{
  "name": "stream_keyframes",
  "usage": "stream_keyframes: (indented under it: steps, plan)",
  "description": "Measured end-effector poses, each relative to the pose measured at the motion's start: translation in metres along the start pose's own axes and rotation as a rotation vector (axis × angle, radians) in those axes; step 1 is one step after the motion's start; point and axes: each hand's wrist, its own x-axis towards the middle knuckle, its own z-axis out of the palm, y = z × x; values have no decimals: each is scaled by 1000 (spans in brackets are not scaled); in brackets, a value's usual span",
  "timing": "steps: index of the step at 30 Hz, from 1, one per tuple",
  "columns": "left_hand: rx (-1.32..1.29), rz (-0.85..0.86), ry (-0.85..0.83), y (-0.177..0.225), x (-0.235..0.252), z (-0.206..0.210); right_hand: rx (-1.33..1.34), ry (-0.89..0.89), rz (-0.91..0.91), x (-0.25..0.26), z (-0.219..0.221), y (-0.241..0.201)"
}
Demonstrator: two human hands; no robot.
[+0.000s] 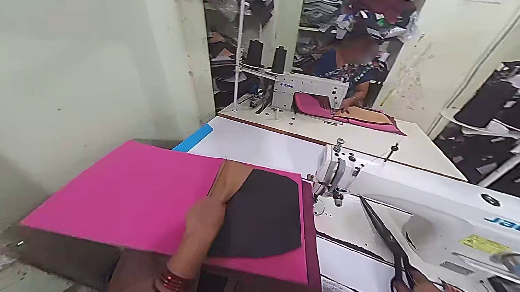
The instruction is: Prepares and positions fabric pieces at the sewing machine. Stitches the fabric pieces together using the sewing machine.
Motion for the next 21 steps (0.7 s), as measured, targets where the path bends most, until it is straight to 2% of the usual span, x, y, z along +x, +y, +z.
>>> stream_keyframes:
  steps: [2,4,7,8,10,13,15,17,19,21]
  plan:
    - [-130,119,4,-27,35,-11,-41,11,33,9,0,-6]
    - [-365,222,18,-70,68,-16,-86,33,52,15,0,-6]
    - [-397,132,60,-128,92,-20,-165,132,7,17,-4,-6]
    - [-360,103,76,-140,95,-19,-172,173,-54,14,-7,-12]
    - [-347,94,144,-152,94,-12,-77,253,-316,8,-6,-33]
    - [-388,77,271,-146,90,3,102,284,-685,7,21,-91]
    - [-409,45,317,-141,90,10,154,231,-780,9,39,-133]
    - [-436,46,326,-140,90,12,97,121,-731,14,45,-169]
    - [-454,65,317,-143,92,12,-14,16,-590,20,48,-195]
    - [-456,84,303,-147,95,13,-73,13,-467,24,52,-210]
